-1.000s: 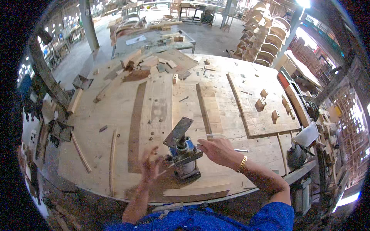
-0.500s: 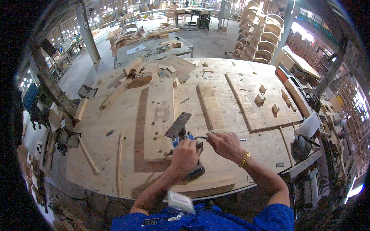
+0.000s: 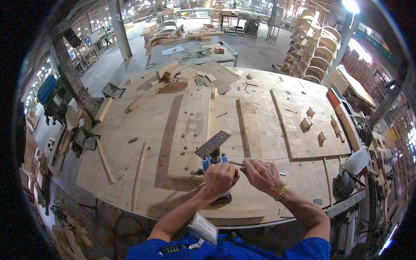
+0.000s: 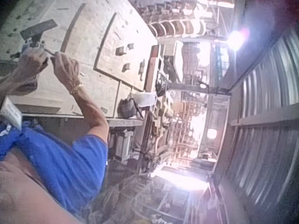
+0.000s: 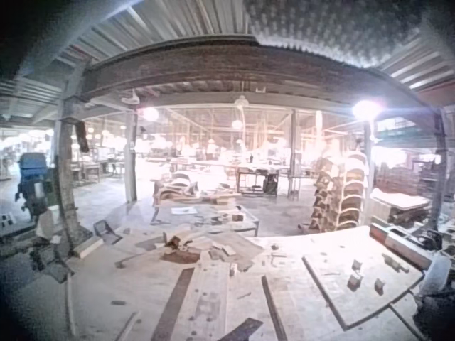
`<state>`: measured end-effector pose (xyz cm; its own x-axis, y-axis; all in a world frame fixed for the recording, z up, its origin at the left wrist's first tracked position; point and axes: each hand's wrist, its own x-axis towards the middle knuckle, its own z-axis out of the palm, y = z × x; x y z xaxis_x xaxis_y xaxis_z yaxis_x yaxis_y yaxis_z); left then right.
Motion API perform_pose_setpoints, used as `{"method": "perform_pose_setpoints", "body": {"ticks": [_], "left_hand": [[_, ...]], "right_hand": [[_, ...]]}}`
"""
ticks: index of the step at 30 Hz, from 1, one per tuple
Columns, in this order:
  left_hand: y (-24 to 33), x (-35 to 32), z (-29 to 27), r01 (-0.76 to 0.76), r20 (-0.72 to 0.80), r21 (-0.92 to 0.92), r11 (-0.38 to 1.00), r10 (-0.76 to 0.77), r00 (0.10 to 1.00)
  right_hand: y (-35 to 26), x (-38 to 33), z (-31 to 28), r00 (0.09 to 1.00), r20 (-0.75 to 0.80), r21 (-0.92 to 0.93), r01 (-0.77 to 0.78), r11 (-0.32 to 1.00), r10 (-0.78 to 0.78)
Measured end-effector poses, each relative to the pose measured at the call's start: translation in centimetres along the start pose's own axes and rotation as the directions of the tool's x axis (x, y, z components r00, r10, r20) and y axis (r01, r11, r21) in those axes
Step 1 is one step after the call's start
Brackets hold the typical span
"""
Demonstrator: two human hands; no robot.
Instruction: The person assembles a handheld power tool on a workbench. They attach a metal base plate to the tool body using an Allen key to tighten screws, then insert a small blade into the base plate and secure it.
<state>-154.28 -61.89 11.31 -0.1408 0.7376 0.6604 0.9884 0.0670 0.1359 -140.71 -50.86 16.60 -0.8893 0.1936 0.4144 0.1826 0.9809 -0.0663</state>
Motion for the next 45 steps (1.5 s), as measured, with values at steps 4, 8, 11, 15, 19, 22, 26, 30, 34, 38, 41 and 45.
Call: {"method": "perform_pose_setpoints", "body": {"ticks": [4, 8, 11, 15, 19, 22, 26, 30, 34, 38, 41, 45], "left_hand": [[-0.1, 0.1, -0.4, -0.012, -0.002, -0.04, 0.999, 0.012, 1.0], [0.0, 0.4, -0.5, -0.026, 0.017, -0.004, 1.0, 0.026, 1.0], [-0.2, 0.4, -0.5, -0.017, 0.012, -0.004, 1.0, 0.017, 1.0], [-0.5, -0.1, -0.1, -0.037, -0.03, -0.057, 0.998, 0.035, 0.999], [-0.6, -0.2, -0.8, -0.119, -0.016, -0.135, 0.984, 0.118, 0.993], [-2.0, 0.0, -0.9, -0.208, 0.032, -0.234, 0.95, 0.222, 0.975], [-2.9, 3.4, 0.4, -0.349, 0.087, -0.29, 0.891, 0.388, 0.918], [-1.7, 8.1, 4.4, -0.347, 0.295, -0.218, 0.912, 0.4, 0.867], [-0.1, 10.8, 8.2, -0.337, 0.548, -0.224, 0.914, 0.404, 0.733], [1.8, 8.6, 14.7, -0.458, 0.527, -0.414, 0.787, 0.617, 0.584], [4.1, 6.1, 18.4, -0.459, 0.515, -0.539, 0.706, 0.708, 0.484], [3.5, 5.1, 19.1, -0.461, 0.309, -0.66, 0.593, 0.774, 0.553]], "right_hand": [[0.3, -0.1, 0.1, 1.0, 0.02, 0.001, 0.004, 1.0, -0.004], [0.8, -0.1, -0.2, 1.0, 0.026, 0.027, 0.013, 1.0, -0.014], [0.7, 0.0, -0.1, 0.997, 0.074, 0.029, -0.016, 0.999, 0.013], [-0.8, -0.4, -0.7, 0.985, 0.143, 0.045, -0.105, 0.993, 0.098], [-2.7, -2.0, -1.5, 0.974, 0.172, 0.006, -0.153, 0.988, 0.149], [-5.6, -3.1, -2.0, 0.944, 0.248, -0.026, -0.218, 0.976, 0.218], [-4.1, -3.2, -1.4, 0.909, 0.223, -0.077, -0.344, 0.936, 0.353], [1.1, -2.5, -0.8, 0.872, 0.222, -0.063, -0.433, 0.899, 0.436], [5.0, -3.7, 0.1, 0.773, 0.374, -0.047, -0.536, 0.843, 0.512], [7.4, -8.0, 2.5, 0.633, 0.588, -0.012, -0.616, 0.788, 0.504], [8.4, -11.8, 4.7, 0.481, 0.713, -0.005, -0.724, 0.69, 0.51], [8.1, -12.1, 3.6, 0.426, 0.792, 0.227, -0.871, 0.436, 0.437]]}}
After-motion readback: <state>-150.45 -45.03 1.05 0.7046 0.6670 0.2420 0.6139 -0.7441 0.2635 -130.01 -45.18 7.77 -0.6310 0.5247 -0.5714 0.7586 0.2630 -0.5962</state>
